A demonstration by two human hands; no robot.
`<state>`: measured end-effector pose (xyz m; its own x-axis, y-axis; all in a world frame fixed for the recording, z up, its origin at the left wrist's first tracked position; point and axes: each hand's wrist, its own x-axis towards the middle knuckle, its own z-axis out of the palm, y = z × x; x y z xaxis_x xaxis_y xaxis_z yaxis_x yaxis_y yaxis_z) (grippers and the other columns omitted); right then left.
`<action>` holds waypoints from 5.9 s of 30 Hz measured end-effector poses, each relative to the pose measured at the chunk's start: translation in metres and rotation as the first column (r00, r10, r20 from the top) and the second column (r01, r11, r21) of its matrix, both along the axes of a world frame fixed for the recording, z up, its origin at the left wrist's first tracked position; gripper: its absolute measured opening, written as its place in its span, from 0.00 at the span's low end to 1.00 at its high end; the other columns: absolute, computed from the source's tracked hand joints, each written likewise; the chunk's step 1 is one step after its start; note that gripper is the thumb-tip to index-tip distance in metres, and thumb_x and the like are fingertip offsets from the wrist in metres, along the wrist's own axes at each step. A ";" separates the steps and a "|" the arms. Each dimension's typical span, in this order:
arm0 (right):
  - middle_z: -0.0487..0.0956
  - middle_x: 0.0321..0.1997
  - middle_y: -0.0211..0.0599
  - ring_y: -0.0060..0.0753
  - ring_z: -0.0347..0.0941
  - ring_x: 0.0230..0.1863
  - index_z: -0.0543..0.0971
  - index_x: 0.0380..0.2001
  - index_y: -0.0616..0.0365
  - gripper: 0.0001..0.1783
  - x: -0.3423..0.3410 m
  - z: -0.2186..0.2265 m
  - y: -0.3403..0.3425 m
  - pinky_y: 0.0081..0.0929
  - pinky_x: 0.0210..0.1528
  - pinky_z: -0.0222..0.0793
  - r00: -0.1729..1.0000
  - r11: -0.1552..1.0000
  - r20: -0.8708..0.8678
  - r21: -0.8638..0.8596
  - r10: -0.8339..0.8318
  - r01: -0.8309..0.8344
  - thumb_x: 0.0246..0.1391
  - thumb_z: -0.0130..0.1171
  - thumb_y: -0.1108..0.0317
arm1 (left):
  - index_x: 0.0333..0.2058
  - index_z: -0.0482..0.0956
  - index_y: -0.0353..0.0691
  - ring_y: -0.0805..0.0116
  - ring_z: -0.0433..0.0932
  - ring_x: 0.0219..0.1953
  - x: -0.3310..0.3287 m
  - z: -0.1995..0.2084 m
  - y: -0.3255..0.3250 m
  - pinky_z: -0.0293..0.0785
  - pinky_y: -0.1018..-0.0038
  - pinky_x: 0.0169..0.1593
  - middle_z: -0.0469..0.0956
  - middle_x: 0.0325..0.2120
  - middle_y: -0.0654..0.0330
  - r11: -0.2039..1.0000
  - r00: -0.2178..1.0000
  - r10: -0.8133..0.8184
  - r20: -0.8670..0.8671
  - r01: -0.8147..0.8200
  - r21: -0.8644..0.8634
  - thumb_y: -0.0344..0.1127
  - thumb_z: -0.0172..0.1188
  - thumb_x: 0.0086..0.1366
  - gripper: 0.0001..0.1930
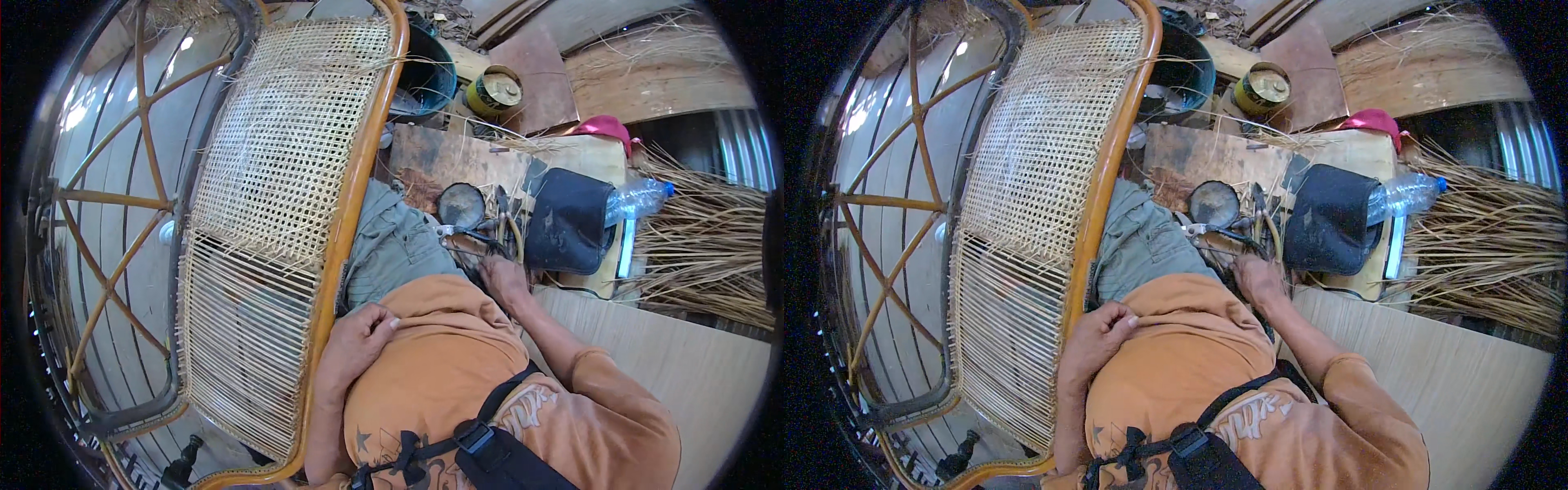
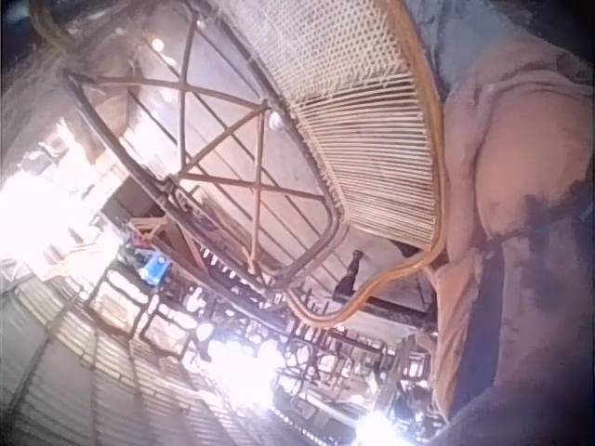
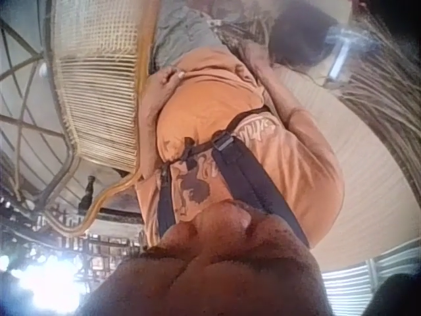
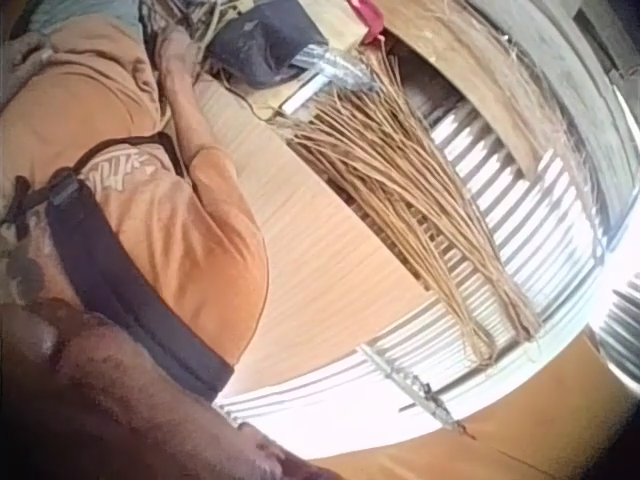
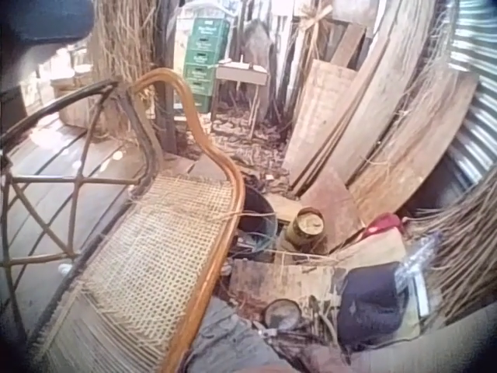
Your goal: A person is weaving or repairing the seat of a rattan chair using cane strips and various tools like an awl and knife.
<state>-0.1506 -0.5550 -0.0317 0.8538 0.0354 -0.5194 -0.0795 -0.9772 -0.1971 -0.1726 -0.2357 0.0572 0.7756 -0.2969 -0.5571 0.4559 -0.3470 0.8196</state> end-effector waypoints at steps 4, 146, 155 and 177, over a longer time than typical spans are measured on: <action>0.76 0.36 0.52 0.56 0.72 0.40 0.75 0.32 0.57 0.11 0.002 -0.010 0.018 0.47 0.39 0.67 0.995 0.998 0.092 0.057 -0.034 0.029 0.53 0.48 0.62 | 0.34 0.76 0.37 0.60 0.77 0.30 -0.004 0.000 0.000 0.71 0.70 0.35 0.77 0.26 0.52 0.994 0.997 -0.023 0.076 0.015 0.108 0.40 0.55 0.61 0.11; 0.75 0.38 0.36 0.43 0.67 0.45 0.77 0.26 0.56 0.07 0.156 0.028 0.270 0.36 0.48 0.66 0.652 0.640 0.386 0.180 0.653 -0.747 0.43 0.58 0.65 | 0.27 0.81 0.37 0.53 0.80 0.33 0.116 -0.033 0.195 0.75 0.61 0.37 0.80 0.27 0.50 0.567 0.941 -0.329 0.075 0.133 0.813 0.47 0.55 0.54 0.17; 0.79 0.27 0.39 0.27 0.72 0.27 0.79 0.35 0.62 0.15 0.162 0.042 0.298 0.26 0.31 0.67 0.909 0.590 0.154 0.716 0.386 -0.372 0.56 0.56 0.60 | 0.27 0.81 0.37 0.53 0.80 0.32 0.120 0.039 0.181 0.75 0.62 0.36 0.80 0.26 0.50 0.541 0.934 -0.355 0.046 0.165 0.825 0.50 0.56 0.57 0.20; 0.75 0.22 0.54 0.57 0.74 0.28 0.79 0.23 0.61 0.12 0.144 0.035 0.291 0.44 0.35 0.72 0.815 0.800 0.113 0.152 0.569 -0.580 0.44 0.52 0.64 | 0.34 0.83 0.45 0.63 0.80 0.38 0.159 -0.008 0.122 0.74 0.67 0.36 0.81 0.35 0.58 0.404 0.736 -0.675 -0.051 0.427 0.809 0.33 0.57 0.54 0.10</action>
<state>-0.0063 -0.2644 0.0036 0.6767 0.6126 -0.4085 0.5028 -0.7897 -0.3515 -0.0134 -0.1142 0.0494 0.7370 -0.3000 -0.6056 -0.2436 -0.9538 0.1760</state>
